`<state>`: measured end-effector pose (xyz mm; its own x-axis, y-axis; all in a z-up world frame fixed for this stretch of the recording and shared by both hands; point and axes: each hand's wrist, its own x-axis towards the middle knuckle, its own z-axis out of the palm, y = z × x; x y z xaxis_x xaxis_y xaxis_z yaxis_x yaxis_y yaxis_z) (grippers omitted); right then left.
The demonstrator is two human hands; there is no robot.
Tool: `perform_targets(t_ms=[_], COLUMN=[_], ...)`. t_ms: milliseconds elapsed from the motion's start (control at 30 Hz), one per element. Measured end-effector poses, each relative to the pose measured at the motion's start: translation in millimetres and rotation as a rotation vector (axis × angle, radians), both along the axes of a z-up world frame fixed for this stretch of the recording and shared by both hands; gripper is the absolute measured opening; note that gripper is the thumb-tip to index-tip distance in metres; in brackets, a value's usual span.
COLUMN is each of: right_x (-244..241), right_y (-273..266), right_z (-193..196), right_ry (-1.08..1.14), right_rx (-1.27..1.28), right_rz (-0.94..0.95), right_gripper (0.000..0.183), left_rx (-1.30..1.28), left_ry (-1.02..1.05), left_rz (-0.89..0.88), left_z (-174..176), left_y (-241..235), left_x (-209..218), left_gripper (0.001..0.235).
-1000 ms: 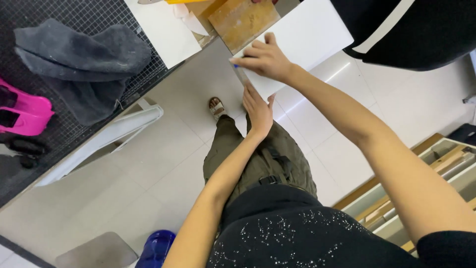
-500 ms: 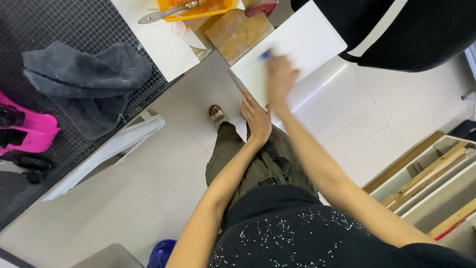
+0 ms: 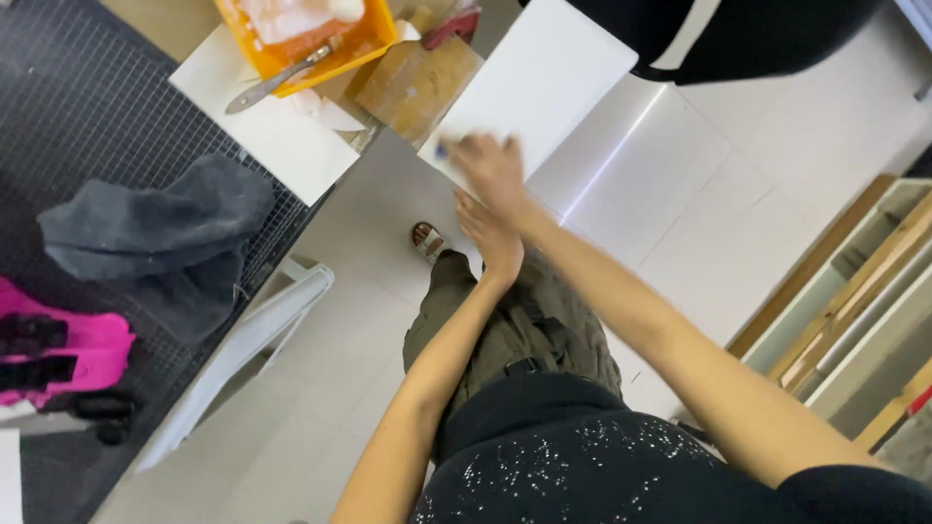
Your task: Smoothing adhesive paper onto a white board using a plastic scraper tool to ensure a bubble-free finish.
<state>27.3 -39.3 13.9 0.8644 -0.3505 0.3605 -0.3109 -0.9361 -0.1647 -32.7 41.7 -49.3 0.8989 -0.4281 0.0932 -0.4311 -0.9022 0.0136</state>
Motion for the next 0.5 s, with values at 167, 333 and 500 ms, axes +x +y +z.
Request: perform_targets(t_ms=[167, 333, 500], right_x=[-27, -71, -84], right_y=[-111, -60, -147], right_z=[-61, -70, -21], right_ry=[0.021, 0.024, -0.226], right_rx=[-0.104, 0.028, 0.165], right_rz=[-0.598, -0.514, -0.741], right_gripper=[0.024, 0.023, 0.058], left_rx=[-0.665, -0.441, -0.767], left_ry=[0.426, -0.353, 0.459], left_rz=[-0.042, -0.049, -0.058], left_z=[30, 78, 25], left_y=[8, -17, 8], left_x=[10, 18, 13], left_gripper=[0.1, 0.018, 0.089])
